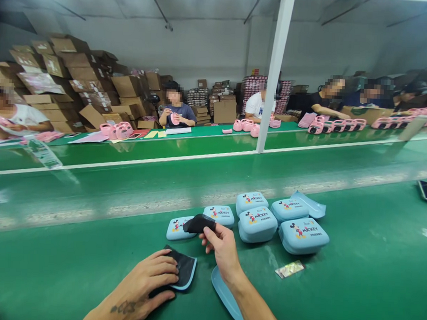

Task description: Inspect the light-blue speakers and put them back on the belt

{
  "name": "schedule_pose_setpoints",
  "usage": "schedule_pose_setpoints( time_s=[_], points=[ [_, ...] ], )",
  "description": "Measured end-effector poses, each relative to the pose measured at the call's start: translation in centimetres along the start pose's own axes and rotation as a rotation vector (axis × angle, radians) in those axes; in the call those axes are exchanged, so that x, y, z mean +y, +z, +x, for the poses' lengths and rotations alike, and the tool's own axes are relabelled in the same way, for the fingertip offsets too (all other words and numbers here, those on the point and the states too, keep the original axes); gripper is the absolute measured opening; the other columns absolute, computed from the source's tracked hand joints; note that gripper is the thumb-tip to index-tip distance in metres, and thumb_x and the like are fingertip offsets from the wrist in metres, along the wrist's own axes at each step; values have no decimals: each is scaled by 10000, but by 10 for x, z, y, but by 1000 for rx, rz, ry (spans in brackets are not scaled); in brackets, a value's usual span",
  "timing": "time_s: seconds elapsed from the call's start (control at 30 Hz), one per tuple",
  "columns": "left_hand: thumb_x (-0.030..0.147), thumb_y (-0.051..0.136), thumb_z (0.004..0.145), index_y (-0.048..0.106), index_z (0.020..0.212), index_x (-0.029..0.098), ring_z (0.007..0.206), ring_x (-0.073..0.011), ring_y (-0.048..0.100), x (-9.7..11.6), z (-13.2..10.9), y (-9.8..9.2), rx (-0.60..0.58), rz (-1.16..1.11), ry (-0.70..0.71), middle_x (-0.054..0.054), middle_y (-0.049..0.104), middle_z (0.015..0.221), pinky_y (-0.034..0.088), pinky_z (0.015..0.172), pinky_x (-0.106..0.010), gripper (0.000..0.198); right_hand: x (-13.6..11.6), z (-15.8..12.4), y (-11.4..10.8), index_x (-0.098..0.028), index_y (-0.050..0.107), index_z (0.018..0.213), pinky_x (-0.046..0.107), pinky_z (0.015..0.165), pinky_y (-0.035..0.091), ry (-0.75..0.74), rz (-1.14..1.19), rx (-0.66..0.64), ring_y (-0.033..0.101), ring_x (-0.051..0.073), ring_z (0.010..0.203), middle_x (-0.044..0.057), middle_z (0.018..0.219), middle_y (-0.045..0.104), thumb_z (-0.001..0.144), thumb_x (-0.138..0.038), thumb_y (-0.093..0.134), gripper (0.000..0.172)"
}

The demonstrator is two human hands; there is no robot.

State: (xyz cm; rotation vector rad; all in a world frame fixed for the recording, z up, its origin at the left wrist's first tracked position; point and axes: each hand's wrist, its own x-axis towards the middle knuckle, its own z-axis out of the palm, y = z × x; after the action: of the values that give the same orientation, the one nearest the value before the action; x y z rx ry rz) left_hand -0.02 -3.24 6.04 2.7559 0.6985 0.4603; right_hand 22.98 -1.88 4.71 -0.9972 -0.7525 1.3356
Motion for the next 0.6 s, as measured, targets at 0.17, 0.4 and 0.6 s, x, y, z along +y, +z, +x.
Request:
schedule_pose_setpoints(
  time_s=[0.17, 0.4, 0.6],
  points=[
    [120, 643, 882, 666, 1131, 236, 1138, -202, 695, 3, 0, 4, -35, -35, 8, -13, 773, 1140, 484, 1123, -398, 276, 3, 1, -2, -130, 747, 735, 200, 448, 408, -2, -14, -7, 548, 127, 556, 52, 624, 682, 606, -593, 841, 489],
    [49, 451, 940, 603, 1232, 250, 1245, -169, 634, 3, 1, 13, -79, -100, 76, -14, 743, 1224, 431, 1162, -353, 386, 6, 1, -2, -136, 743, 721, 198, 441, 416, -23, -63, -30, 547, 123, 543, 45, 610, 675, 617, -618, 829, 501],
    [19, 409, 899, 583, 1265, 221, 1137, -187, 686, 13, 3, 13, -12, -77, 81, -63, 718, 1272, 569, 984, -314, 452, 8, -3, 0, -137, 753, 731, 219, 454, 461, -53, -119, -87, 570, 136, 549, 48, 627, 680, 646, -602, 823, 478]
  ],
)
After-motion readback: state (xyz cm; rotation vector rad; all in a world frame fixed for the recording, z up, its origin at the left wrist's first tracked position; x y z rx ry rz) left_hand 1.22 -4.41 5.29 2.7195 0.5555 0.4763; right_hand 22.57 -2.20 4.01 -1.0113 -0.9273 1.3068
